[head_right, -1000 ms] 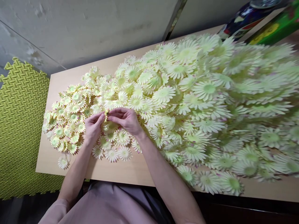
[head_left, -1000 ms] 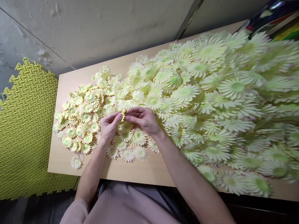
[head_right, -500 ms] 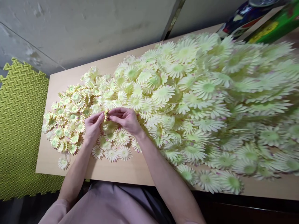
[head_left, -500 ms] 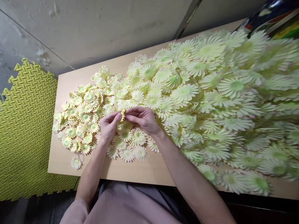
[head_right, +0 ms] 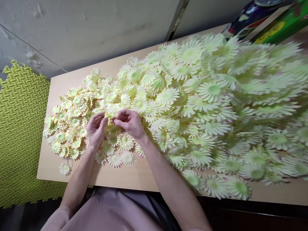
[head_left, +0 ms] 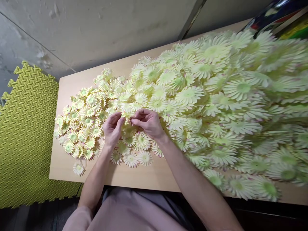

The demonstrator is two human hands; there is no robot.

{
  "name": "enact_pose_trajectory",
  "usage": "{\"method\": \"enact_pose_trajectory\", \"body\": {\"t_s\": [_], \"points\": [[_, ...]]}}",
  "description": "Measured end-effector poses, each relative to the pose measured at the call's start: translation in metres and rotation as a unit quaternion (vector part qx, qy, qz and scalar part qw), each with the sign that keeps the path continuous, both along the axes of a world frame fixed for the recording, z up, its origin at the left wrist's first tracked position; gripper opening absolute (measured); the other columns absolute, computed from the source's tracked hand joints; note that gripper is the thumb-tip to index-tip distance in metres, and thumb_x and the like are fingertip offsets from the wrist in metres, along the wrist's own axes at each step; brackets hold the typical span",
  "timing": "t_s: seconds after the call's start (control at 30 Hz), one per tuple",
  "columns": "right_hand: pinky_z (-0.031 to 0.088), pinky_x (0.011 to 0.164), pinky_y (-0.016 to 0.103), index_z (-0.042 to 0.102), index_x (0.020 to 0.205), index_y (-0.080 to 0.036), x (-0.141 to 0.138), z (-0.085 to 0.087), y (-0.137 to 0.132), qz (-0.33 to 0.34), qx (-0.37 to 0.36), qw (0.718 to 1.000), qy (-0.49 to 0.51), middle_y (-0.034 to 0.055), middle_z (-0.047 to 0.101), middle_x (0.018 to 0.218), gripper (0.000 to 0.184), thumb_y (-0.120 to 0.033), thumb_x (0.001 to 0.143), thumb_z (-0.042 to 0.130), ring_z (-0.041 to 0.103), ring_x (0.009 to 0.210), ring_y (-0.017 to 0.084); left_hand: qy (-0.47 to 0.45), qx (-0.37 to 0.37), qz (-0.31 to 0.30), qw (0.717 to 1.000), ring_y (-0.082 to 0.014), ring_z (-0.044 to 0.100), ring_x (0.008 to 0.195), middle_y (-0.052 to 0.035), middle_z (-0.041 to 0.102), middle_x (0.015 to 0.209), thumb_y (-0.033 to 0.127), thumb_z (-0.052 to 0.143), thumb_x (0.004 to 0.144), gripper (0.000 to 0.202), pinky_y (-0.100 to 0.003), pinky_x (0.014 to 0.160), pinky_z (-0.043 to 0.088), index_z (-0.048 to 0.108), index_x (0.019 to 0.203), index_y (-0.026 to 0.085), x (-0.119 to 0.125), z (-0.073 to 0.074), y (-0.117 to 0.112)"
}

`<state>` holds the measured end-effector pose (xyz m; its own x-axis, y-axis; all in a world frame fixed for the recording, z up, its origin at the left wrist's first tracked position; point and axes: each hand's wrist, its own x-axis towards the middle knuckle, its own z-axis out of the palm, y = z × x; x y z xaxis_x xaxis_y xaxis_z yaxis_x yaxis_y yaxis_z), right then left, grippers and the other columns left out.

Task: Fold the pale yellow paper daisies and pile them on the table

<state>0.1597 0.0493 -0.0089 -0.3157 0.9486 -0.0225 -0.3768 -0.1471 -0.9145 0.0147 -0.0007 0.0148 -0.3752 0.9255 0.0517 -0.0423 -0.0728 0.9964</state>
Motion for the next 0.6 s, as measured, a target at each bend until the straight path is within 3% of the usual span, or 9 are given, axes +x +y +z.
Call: {"method": "enact_pose_trajectory", "body": {"t_s": [0.13, 0.3, 0.4, 0.6], "points": [[0.054, 0.057, 0.022, 0.068, 0.072, -0.021, 0.001, 0.001, 0.000, 0.011, 0.000, 1.000, 0.012, -0.0027, 0.071, 0.069, 0.019, -0.022, 0.064, 0.086, 0.064, 0.060, 0.011, 0.033, -0.018, -0.045, 0.998, -0.0142, 0.070, 0.085, -0.0078, 0.076, 0.102, 0.038, 0.073, 0.081, 0.028, -0.025, 0.072, 0.055, 0.072, 0.104, 0.022, -0.003, 0.003, -0.001], [0.057, 0.060, 0.027, 0.068, 0.072, -0.021, 0.001, 0.002, 0.000, 0.009, 0.000, 1.000, 0.005, -0.0023, 0.070, 0.067, 0.022, -0.026, 0.062, 0.087, 0.066, 0.059, 0.013, 0.063, -0.018, -0.035, 0.997, -0.0109, 0.062, 0.065, -0.0051, 0.075, 0.083, 0.042, 0.073, 0.080, 0.026, -0.022, 0.057, 0.046, 0.077, 0.093, 0.020, -0.009, -0.003, 0.001], [0.057, 0.061, 0.027, 0.069, 0.072, -0.022, 0.001, 0.001, 0.001, 0.004, -0.002, 1.000, 0.001, -0.0020, 0.071, 0.068, 0.021, -0.027, 0.062, 0.087, 0.066, 0.061, 0.013, 0.069, -0.007, -0.006, 0.998, -0.0113, 0.063, 0.066, -0.0041, 0.074, 0.080, 0.045, 0.072, 0.080, 0.027, -0.022, 0.059, 0.046, 0.077, 0.088, 0.019, -0.011, -0.008, 0.002], [0.056, 0.063, 0.025, 0.070, 0.072, -0.022, 0.000, 0.001, 0.001, 0.003, -0.010, 1.000, 0.015, -0.0025, 0.071, 0.070, 0.020, -0.024, 0.063, 0.087, 0.066, 0.063, 0.012, 0.060, -0.017, -0.052, 0.997, -0.0112, 0.065, 0.067, -0.0046, 0.076, 0.082, 0.044, 0.070, 0.082, 0.027, -0.021, 0.058, 0.047, 0.077, 0.093, 0.020, -0.008, -0.004, 0.000]]}}
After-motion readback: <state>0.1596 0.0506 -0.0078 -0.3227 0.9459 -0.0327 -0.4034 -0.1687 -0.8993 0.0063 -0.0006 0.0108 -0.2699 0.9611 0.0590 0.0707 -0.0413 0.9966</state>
